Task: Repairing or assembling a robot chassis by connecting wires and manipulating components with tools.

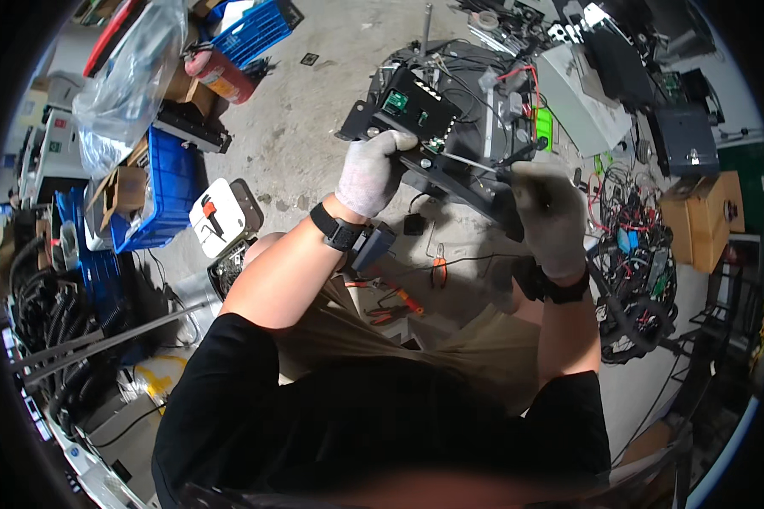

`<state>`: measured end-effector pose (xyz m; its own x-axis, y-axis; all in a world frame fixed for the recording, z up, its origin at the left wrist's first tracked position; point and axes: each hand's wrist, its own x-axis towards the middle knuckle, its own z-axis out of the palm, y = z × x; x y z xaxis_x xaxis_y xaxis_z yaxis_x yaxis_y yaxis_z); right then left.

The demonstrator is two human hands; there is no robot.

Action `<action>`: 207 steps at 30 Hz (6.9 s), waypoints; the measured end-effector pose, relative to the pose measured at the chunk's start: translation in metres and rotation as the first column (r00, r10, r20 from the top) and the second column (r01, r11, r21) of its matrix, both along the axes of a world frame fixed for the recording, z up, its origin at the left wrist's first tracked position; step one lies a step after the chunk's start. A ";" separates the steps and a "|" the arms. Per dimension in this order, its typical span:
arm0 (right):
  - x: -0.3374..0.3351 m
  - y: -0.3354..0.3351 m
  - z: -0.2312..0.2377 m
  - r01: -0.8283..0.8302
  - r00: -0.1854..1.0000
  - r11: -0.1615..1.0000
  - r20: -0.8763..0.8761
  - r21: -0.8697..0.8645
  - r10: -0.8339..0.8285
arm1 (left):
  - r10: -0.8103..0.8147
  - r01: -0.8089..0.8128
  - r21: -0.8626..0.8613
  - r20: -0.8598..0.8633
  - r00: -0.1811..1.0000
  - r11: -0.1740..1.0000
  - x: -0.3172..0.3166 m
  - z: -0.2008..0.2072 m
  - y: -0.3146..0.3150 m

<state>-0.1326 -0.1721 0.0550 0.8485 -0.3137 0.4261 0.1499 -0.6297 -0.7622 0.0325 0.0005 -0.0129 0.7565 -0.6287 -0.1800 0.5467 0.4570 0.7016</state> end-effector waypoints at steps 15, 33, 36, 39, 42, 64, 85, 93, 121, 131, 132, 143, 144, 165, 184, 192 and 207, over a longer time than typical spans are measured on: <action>0.008 0.003 -0.008 -0.032 0.995 0.992 -0.090 0.120 0.043 | -0.036 0.033 0.023 0.112 0.993 0.999 0.002 -0.007 -0.005; 0.011 -0.001 0.004 -0.095 0.970 0.994 -0.229 -0.044 0.082 | -0.064 -0.056 0.279 0.404 0.912 0.959 0.006 -0.023 -0.006; 0.014 -0.003 0.003 -0.129 0.977 0.985 -0.184 -0.117 0.106 | -0.090 -0.084 0.354 0.448 0.890 0.931 0.009 -0.030 -0.007; 0.012 -0.006 -0.003 -0.110 0.972 0.993 -0.216 -0.046 0.098 | -0.093 -0.105 0.363 0.488 0.868 0.926 0.009 -0.032 -0.007; 0.018 -0.008 -0.003 -0.131 0.983 0.987 -0.140 -0.092 0.118 | -0.071 -0.086 0.323 0.445 0.893 0.943 0.008 -0.033 -0.007; 0.022 -0.014 -0.008 -0.148 0.989 0.964 -0.028 -0.220 0.145 | -0.090 -0.063 0.321 0.440 0.894 0.945 0.006 -0.023 -0.009; 0.019 -0.016 -0.009 -0.068 0.985 0.974 -0.172 -0.218 0.030 | -0.109 -0.072 0.389 0.422 0.900 0.918 0.007 -0.021 -0.008; 0.022 -0.017 -0.006 -0.124 0.989 0.966 -0.107 -0.228 0.102 | -0.089 -0.075 0.356 0.424 0.901 0.932 0.007 -0.023 -0.011; 0.019 -0.017 -0.013 -0.019 0.997 0.969 -0.080 -0.245 0.000 | 0.005 -0.072 0.274 0.235 0.972 0.959 0.002 -0.020 -0.015; 0.013 -0.029 -0.025 0.029 1.000 0.996 0.004 0.079 -0.029 | 0.005 0.015 0.156 -0.127 0.992 0.988 0.003 -0.009 -0.017; 0.010 -0.026 -0.020 0.043 0.998 0.980 -0.048 0.193 -0.035 | -0.008 0.032 0.140 -0.171 0.985 0.990 0.003 -0.010 -0.017; 0.003 -0.029 -0.010 0.133 0.990 0.978 -0.065 0.158 -0.124 | -0.047 0.047 0.170 -0.006 0.999 0.984 0.000 -0.024 -0.029; 0.001 -0.031 -0.010 0.136 0.990 0.979 -0.066 0.153 -0.127 | -0.093 0.100 0.279 -0.038 0.995 0.955 -0.003 -0.010 -0.027; 0.085 0.074 0.056 -0.187 0.964 0.962 0.228 0.201 0.140 | 0.170 -0.368 0.371 0.470 0.866 0.853 0.016 -0.029 -0.027; 0.159 0.278 0.097 -0.649 0.718 0.664 -0.009 -0.370 0.696 | -0.019 -0.620 0.480 0.800 0.600 0.620 0.045 -0.016 -0.004; 0.127 0.214 0.076 -0.482 0.876 0.874 -0.002 -0.059 0.483 | -0.085 -0.595 0.573 0.757 0.648 0.564 0.058 -0.040 -0.012; 0.021 0.013 0.039 0.352 0.932 0.916 0.158 -0.192 -0.325 | 0.047 -0.037 -0.165 0.059 0.997 0.986 0.048 -0.018 0.002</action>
<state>-0.1119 -0.1595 0.0943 0.6456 -0.4630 0.6073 -0.0183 -0.8044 -0.5938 0.0800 0.0026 -0.0308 0.7893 -0.6134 -0.0290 0.4824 0.5902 0.6473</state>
